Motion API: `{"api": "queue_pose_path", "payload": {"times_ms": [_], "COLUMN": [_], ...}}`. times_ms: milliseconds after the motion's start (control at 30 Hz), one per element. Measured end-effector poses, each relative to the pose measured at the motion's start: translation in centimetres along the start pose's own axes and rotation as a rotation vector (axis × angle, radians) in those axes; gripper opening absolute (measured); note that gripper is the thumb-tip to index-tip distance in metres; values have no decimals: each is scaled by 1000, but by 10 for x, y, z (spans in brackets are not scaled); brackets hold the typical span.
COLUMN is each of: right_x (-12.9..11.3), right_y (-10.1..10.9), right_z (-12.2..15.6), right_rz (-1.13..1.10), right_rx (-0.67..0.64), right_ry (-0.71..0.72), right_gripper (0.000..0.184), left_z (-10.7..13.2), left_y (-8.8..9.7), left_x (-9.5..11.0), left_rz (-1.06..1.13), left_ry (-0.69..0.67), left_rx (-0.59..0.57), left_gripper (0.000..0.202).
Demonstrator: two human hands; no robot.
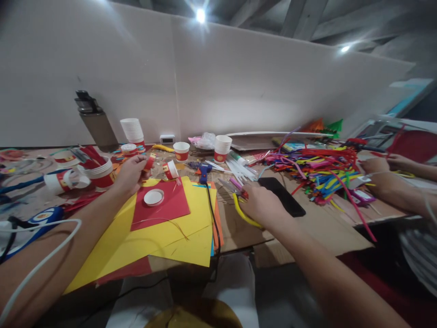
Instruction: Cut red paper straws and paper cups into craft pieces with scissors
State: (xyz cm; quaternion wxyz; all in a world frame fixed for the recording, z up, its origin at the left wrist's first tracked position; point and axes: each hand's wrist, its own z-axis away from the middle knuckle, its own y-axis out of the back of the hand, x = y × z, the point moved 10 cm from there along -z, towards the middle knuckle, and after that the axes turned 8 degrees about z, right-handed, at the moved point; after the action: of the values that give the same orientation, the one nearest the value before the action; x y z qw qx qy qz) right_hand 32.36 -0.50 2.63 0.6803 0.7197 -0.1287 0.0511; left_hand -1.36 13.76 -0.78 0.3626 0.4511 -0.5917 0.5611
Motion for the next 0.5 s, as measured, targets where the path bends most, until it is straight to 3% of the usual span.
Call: {"api": "queue_pose_path", "payload": {"times_ms": [200,300,400,500], "right_x": [-13,-33,-80,-145], "right_y": [-8,11,46,65], "right_z": [-12,-16,-15,-14], "right_rz": [113,122,-88,-212], "right_rx": [-9,74,236,299], "right_ry": [103,188,367,608], "right_gripper": [36,34,25,26], "left_z": [0,-1,-3,-6], "left_y": [3,4,7,13], "left_x": [-1,-8,-15,-21], "left_rz": [35,40,34,19], "left_ry": [26,40,37,1], "left_rx": [30,36,52,71], "left_gripper": [15,13,12,13]}}
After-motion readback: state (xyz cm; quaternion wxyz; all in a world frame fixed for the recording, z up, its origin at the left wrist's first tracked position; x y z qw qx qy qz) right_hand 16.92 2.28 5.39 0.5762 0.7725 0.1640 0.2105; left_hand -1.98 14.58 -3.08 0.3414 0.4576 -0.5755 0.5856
